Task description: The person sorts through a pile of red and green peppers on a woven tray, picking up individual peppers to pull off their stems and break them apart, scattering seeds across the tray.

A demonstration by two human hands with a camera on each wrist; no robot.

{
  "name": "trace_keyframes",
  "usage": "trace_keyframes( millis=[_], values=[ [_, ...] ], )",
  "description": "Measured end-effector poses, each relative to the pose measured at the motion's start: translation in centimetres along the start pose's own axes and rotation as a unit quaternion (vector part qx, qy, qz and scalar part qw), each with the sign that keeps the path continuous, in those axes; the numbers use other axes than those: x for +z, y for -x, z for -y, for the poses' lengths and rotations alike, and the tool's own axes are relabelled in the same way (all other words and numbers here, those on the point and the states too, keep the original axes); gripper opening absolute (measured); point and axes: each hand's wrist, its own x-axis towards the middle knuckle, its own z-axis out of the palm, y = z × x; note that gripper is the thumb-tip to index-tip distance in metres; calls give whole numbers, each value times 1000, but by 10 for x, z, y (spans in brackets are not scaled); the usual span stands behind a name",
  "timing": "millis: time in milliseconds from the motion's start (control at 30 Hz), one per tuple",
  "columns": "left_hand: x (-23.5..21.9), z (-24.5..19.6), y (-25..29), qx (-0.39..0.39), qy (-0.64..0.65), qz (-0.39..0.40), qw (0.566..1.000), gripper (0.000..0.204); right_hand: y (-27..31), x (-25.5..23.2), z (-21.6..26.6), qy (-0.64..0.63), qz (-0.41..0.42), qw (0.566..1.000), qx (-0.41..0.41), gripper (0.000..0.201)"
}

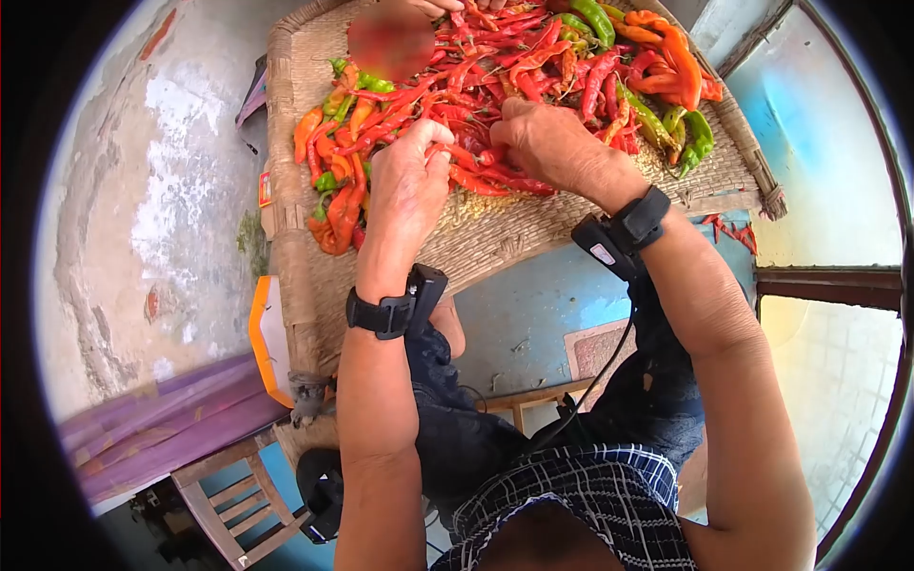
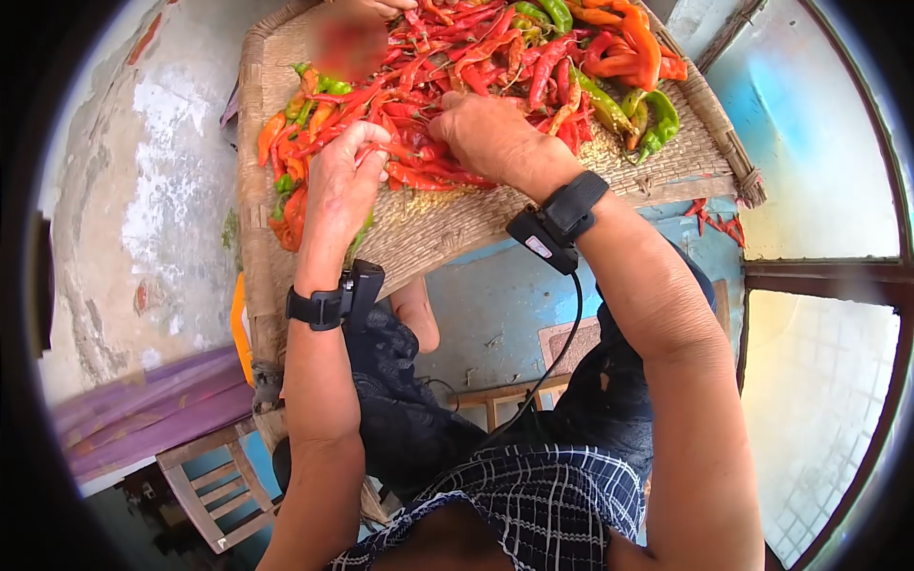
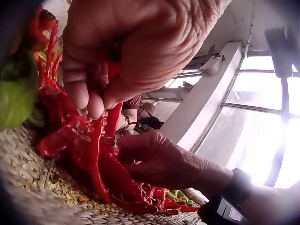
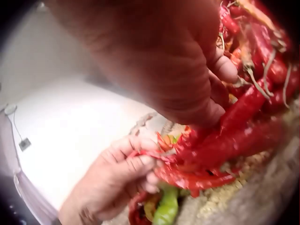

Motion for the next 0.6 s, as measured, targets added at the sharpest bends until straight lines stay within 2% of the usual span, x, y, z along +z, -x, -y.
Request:
trace_keyframes(
  millis=[100,133,200,233,267,300,333,400,433,467,500,533,600],
  values=[
    [-6,-1,0,-20,-21,26,999,13,-8,-1,-15,-162,-155,973,-54,13],
    [-7,-1,1,-21,-21,23,999,13,-9,-15,-10,-205,-127,971,6,11],
    [-7,-1,2,-43,-21,35,998,13,-13,-31,-16,-271,-55,959,55,19],
    [-6,-1,2,-44,-21,34,998,13,-12,-36,-18,-271,-54,960,54,19],
    [-6,-1,2,-45,-13,38,998,12,-12,-41,-18,-399,-62,910,95,22],
    [-6,-1,2,-47,-5,43,998,12,-11,-43,-19,-519,-70,841,134,26],
    [-6,-1,2,-47,-5,42,998,12,-12,-42,-22,-519,-69,841,135,26],
    [-5,-1,2,-42,15,37,998,11,-19,-37,-34,-559,-280,756,197,29],
    [-4,-1,2,-42,15,37,998,11,-22,-33,-40,-450,-289,811,237,35],
    [-3,-1,2,-41,12,41,998,10,-20,-27,-44,-450,-290,811,237,35],
    [-2,-1,2,-40,8,44,998,10,-17,-27,-36,-369,-232,890,137,32],
    [-1,0,1,-41,8,46,998,10,-15,-26,-24,-278,-167,945,33,31],
    [4,2,-1,-11,26,30,999,9,-10,-20,6,-355,-41,934,2,26]
  ],
)
